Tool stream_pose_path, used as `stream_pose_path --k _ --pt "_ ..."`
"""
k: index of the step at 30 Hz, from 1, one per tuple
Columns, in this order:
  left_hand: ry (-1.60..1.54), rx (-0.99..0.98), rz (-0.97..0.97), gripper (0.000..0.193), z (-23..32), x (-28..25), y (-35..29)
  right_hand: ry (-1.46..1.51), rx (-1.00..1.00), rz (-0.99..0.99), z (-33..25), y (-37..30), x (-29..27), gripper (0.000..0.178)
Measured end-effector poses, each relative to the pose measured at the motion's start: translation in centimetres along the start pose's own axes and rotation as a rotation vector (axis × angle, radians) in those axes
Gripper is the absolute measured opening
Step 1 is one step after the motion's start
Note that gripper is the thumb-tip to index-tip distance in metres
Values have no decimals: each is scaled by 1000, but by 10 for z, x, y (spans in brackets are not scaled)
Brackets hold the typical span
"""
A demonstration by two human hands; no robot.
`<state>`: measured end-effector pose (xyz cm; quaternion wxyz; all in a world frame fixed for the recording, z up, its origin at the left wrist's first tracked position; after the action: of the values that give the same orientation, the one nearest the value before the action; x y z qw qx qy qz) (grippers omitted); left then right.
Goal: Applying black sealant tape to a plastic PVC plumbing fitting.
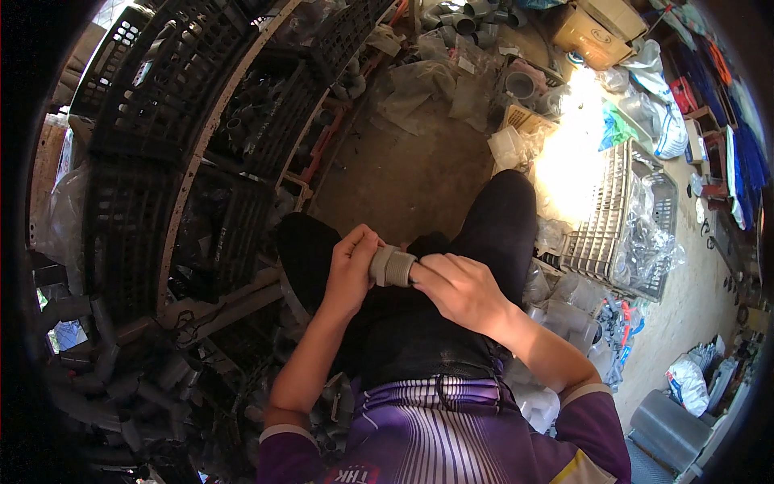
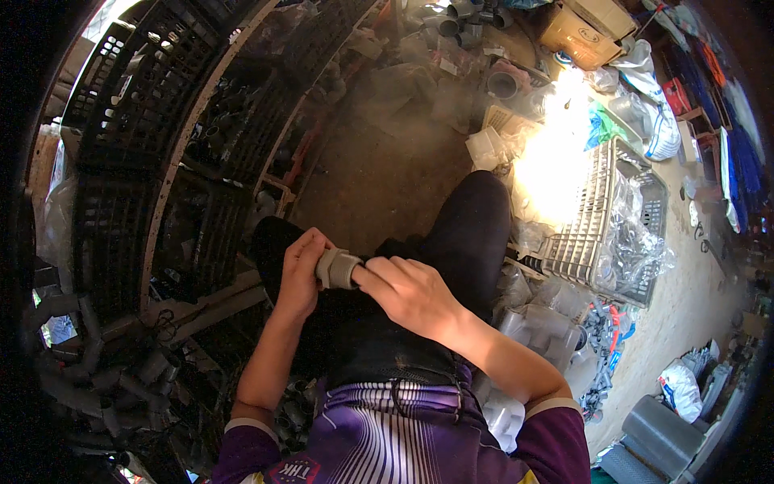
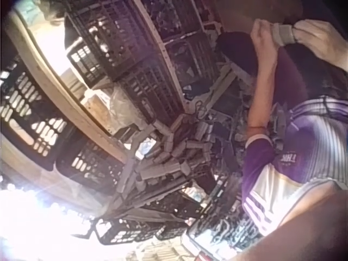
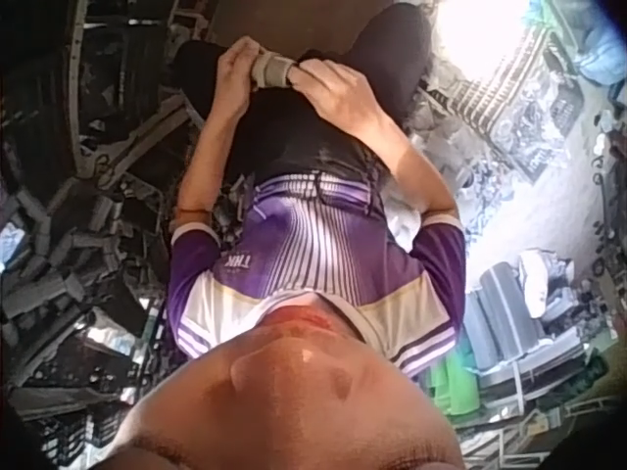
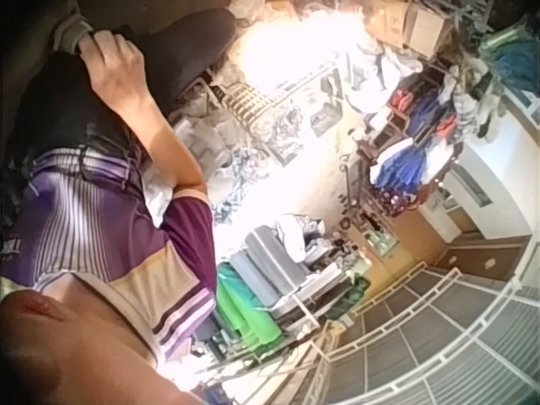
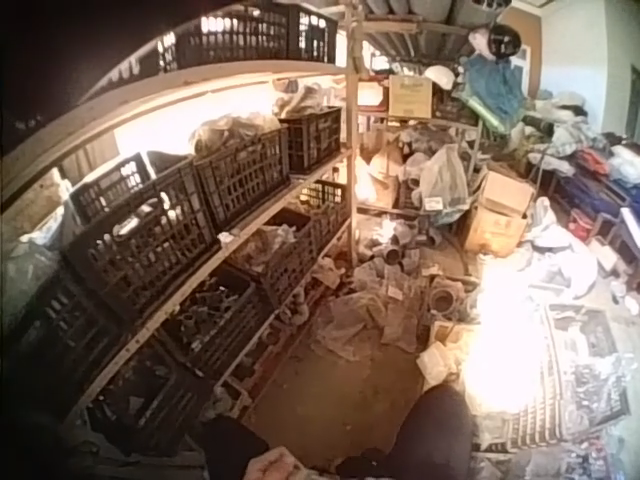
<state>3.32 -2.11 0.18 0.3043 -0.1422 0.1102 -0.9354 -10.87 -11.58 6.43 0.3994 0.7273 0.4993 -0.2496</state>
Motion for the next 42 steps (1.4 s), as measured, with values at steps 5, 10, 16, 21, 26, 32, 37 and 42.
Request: stream_pose_path --k 5,10,16,21,26,32,37,42 --pt "239 412 265 27 8 -1 -6 707 625 -86 1 -10 24 28" --pt "269 773 207 31 15 3 -17 1527 970 -92 -2 -22 34 30" --pt "-227 -189 -74 48 -13 7 -7 259 282 100 -5 0 -1 31" --pt "-230 -163 -30 42 -24 -8 5 67 124 84 -3 4 9 32" --pt "-71 178 283 45 -24 -8 1 874 888 -136 3 -11 31 26" --pt "-390 135 374 46 -20 6 0 1827 1034 -160 22 -20 39 33" --pt "-892 -147 198 45 -19 16 -2 1953 893 176 45 -22 11 48" --pt "-957 -175 114 43 -13 27 -6 2201 815 361 65 -24 1 37"
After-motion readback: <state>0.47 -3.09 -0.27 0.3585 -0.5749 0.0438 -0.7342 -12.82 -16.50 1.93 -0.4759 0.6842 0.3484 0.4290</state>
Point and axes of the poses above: each hand's wrist, its own y-axis towards the middle knuckle, its own x-axis out of the palm, z = x × y, the point moved 5 cm from there along y, towards the middle knuckle, and after that the axes turned 7 degrees about x, right-handed, at the moved point
